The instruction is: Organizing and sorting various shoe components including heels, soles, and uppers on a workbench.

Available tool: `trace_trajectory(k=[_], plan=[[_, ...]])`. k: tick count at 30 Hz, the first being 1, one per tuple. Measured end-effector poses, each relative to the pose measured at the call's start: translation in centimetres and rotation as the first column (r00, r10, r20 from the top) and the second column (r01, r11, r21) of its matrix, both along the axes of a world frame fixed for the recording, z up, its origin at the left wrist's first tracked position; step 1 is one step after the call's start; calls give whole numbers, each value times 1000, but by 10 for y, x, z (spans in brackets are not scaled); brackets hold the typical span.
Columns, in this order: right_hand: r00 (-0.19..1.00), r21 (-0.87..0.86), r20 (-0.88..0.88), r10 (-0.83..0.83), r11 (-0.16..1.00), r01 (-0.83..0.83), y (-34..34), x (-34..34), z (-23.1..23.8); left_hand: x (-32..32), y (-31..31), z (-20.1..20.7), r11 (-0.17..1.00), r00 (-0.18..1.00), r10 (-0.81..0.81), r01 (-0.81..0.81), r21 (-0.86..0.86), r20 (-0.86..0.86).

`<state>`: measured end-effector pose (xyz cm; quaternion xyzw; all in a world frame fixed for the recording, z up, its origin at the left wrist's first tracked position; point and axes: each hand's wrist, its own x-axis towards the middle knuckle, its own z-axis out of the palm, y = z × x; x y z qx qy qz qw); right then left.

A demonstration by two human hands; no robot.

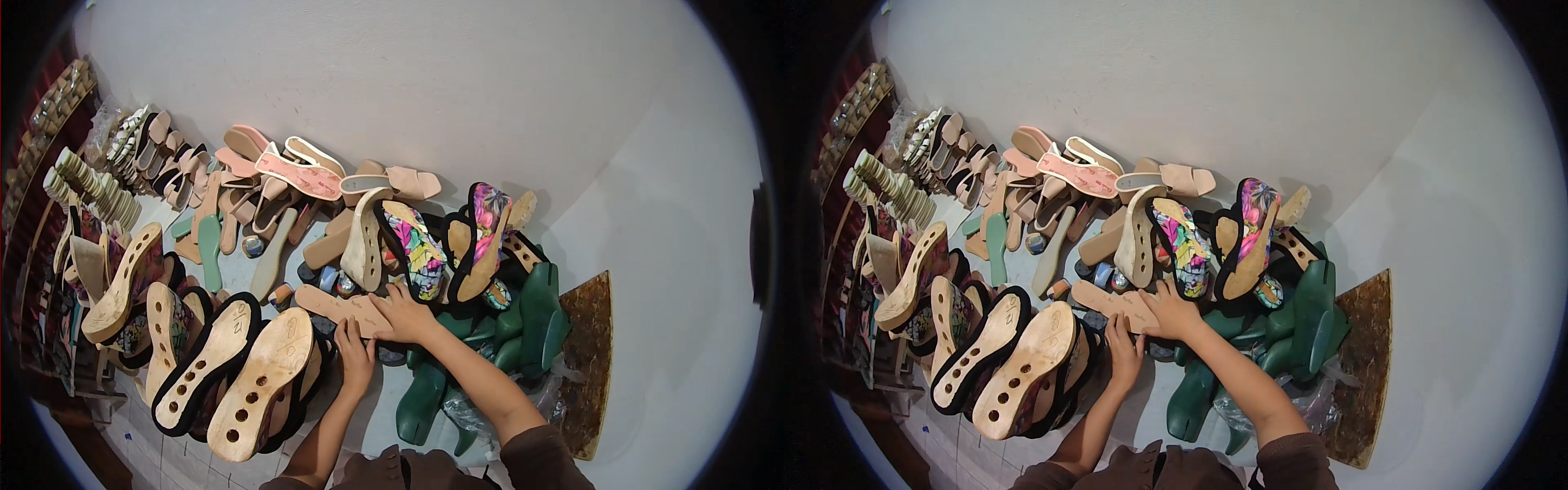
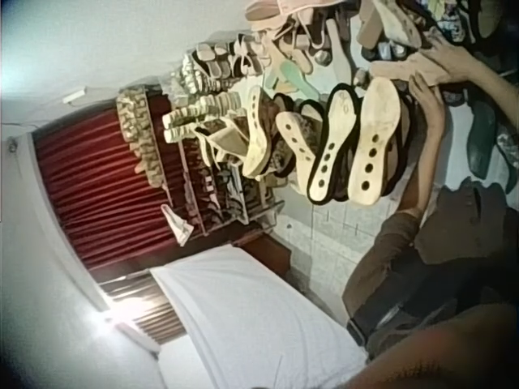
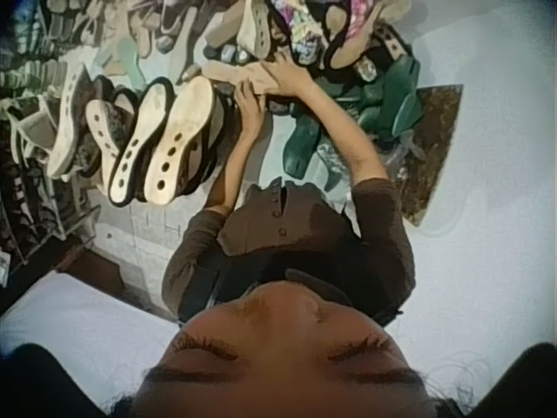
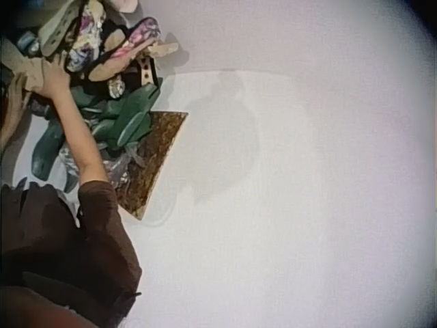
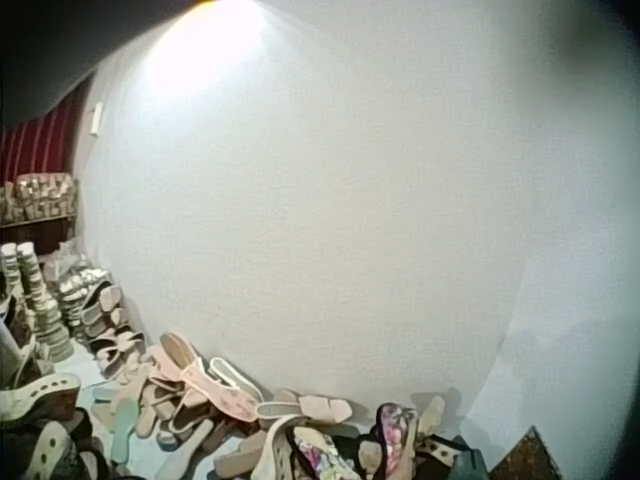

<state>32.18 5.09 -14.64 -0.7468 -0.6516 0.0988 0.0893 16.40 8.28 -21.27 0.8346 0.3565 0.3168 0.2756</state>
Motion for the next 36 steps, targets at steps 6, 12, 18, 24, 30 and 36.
trace_trajectory(k=[6, 12, 18, 24, 30, 36], plan=[[985, 44, -23, 170, 985, -169, 2, 2, 23, 3, 0, 8, 999, 998, 46, -46, 2, 41], [990, 286, -101, 100, 956, -68, 0, 21, 18, 19, 7, 21, 990, 983, 49, -70, 119, 175], [966, 584, -142, -215, 770, 257, 12, 31, 55, 4, -1, 8, 996, 994, -51, 58, 69, -97], [744, 582, 484, -460, 805, 119, 42, 61, 45, 2, -7, -5, 984, 977, -118, 140, 114, -178], [900, 401, 403, -167, 916, -10, 43, 50, 54, -8, 1, -10, 981, 974, -132, 155, 116, -182], [947, -7, 195, 257, 965, -261, 5, 52, 22, 2, 10, 2, 983, 969, -131, 154, 100, -209]])
